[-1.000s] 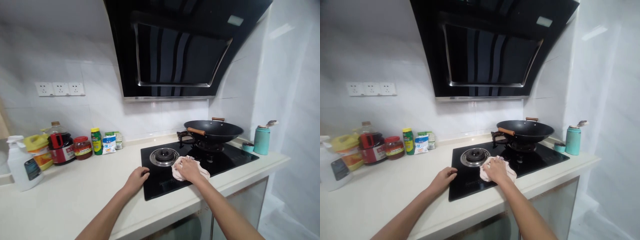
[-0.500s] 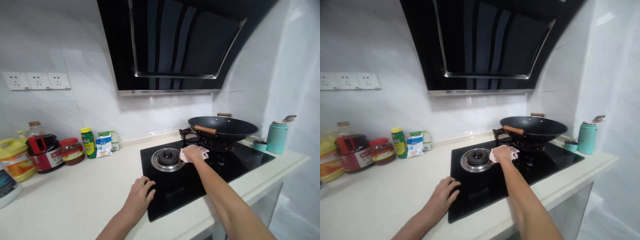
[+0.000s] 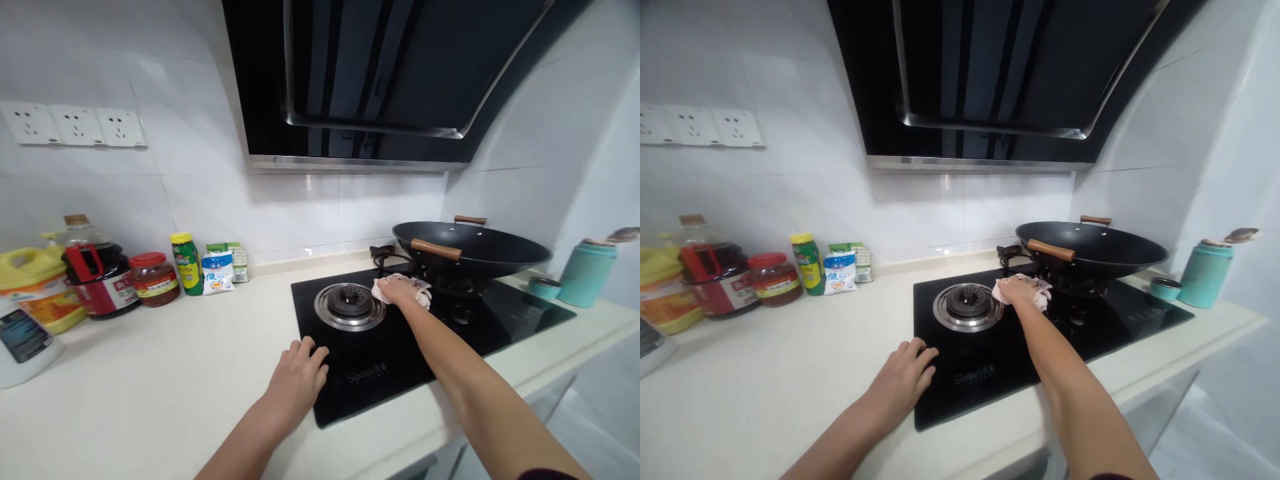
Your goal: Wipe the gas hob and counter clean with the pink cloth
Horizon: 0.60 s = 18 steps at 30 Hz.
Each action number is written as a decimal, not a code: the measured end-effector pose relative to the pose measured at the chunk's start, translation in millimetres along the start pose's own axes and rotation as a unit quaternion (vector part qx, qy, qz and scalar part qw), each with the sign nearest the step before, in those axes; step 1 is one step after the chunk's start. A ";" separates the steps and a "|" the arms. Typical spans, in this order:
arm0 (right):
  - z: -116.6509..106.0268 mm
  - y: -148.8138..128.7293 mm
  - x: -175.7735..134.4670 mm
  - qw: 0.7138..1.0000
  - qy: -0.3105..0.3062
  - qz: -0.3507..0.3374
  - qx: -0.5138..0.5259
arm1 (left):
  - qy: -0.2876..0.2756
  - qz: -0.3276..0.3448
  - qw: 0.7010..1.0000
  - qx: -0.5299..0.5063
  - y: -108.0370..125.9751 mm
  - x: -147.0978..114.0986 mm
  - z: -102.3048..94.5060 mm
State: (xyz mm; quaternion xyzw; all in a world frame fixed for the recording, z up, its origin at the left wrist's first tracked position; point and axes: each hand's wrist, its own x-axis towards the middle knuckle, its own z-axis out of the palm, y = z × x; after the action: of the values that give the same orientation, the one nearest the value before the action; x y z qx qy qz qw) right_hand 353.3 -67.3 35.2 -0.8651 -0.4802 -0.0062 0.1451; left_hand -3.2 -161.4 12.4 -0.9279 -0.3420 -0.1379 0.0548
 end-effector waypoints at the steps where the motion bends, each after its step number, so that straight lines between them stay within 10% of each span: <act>1: -0.3 0.5 -9.6 1.000 -0.001 0.006 -0.003 | 0.000 -0.001 1.000 -0.005 -1.0 0.8 0.5; 12: -14.7 32.3 -169.1 0.961 -0.016 -0.269 0.060 | 0.061 -0.019 0.994 -0.085 -18.4 -3.1 20.6; 18: -8.1 119.7 -202.1 0.946 0.145 -0.269 0.111 | 0.086 -0.010 0.991 -0.104 -28.9 -1.9 28.7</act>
State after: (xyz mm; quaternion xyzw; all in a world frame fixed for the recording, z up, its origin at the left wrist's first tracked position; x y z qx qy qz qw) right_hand 345.1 -296.4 -16.7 -0.6721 -0.6663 -0.1166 0.3013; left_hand -17.1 -135.0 -15.3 -0.9099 -0.3287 -0.2525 -0.0145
